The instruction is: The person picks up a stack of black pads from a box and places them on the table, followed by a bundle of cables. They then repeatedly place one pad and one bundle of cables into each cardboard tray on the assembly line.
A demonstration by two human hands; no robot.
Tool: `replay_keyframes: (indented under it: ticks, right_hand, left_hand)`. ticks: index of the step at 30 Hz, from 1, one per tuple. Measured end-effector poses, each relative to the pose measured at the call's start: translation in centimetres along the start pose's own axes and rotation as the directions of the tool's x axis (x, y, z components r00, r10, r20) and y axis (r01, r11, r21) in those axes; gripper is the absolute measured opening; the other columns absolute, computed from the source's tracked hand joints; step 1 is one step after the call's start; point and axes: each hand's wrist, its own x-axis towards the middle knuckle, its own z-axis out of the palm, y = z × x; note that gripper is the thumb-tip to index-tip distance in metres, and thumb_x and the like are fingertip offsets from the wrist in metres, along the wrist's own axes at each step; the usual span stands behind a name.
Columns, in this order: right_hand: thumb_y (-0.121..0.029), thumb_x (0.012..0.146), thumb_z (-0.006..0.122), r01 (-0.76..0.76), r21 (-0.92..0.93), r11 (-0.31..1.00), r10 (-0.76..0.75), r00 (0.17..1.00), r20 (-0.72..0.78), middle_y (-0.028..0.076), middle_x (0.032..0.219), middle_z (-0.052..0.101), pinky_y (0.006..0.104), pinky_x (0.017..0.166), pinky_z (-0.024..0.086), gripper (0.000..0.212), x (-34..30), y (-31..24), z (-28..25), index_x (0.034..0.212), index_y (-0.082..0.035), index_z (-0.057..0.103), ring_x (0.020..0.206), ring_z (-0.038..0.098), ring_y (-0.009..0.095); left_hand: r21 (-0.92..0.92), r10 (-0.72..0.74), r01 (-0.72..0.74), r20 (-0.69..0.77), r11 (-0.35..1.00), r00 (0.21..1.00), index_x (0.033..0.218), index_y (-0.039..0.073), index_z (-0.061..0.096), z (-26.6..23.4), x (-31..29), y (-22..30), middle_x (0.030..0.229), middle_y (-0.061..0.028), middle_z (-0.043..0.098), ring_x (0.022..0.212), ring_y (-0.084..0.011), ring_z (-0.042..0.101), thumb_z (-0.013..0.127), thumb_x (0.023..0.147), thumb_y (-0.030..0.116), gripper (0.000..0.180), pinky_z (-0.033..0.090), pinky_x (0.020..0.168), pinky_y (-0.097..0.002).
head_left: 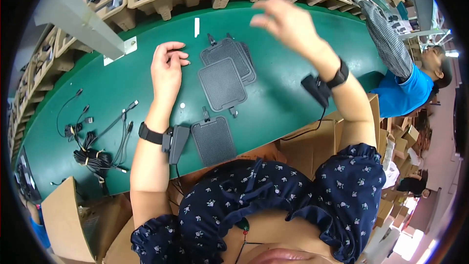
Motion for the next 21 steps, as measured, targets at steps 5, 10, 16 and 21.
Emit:
replay_keyframes:
  ticks: [5,10,16,21]
  right_hand:
    - [-0.046,0.066,0.064,0.183,0.171,0.968,-0.221,0.946,0.235,0.008,0.1,0.051,0.0326,0.073,0.043,0.064,-3.2,-7.1,0.0,0.116,-0.009,0.05,0.09,0.051,0.024]
    - [-0.044,0.055,0.072,0.108,0.079,0.991,-0.132,0.893,0.431,0.013,0.099,0.049,0.0349,0.077,0.042,0.084,-3.3,-8.1,0.8,0.122,-0.003,0.043,0.09,0.05,0.027]
    - [-0.043,0.052,0.076,-0.016,0.185,0.983,-0.058,0.919,0.39,0.013,0.095,0.048,0.0377,0.077,0.043,0.079,-3.1,-7.7,2.8,0.11,0.002,0.046,0.093,0.05,0.029]
    - [-0.043,0.052,0.076,-0.081,0.177,0.981,0.013,0.935,0.355,0.016,0.096,0.047,0.0369,0.077,0.043,0.095,-2.8,-9.9,2.7,0.124,0.005,0.037,0.092,0.049,0.029]
  left_hand:
    - [0.004,0.001,-0.001,-0.014,1.0,1.0,0.093,-0.003,0.052,0.5,-0.1,0.1,0.09,-0.0078,0.054,0.072,-0.0121,0.058,0.039,0.085,-0.006,0.016,0.05,0.065,-0.024]
    - [-0.006,0.034,-0.034,-0.003,0.999,0.999,0.093,-0.002,0.053,1.2,0.1,-0.1,0.092,-0.0077,0.053,0.072,-0.0128,0.058,0.04,0.085,-0.007,0.016,0.05,0.065,-0.0241]
    - [0.064,0.102,-0.102,0.006,0.993,0.995,0.098,-0.001,0.052,1.0,-0.7,-0.4,0.088,-0.0071,0.056,0.072,-0.0111,0.056,0.042,0.086,-0.003,0.015,0.047,0.066,-0.022]
    - [0.123,0.071,-0.069,-0.009,0.99,0.997,0.093,-0.001,0.054,2.2,-0.7,1.4,0.089,-0.0052,0.055,0.074,-0.0102,0.055,0.043,0.084,-0.006,0.015,0.047,0.066,-0.0214]
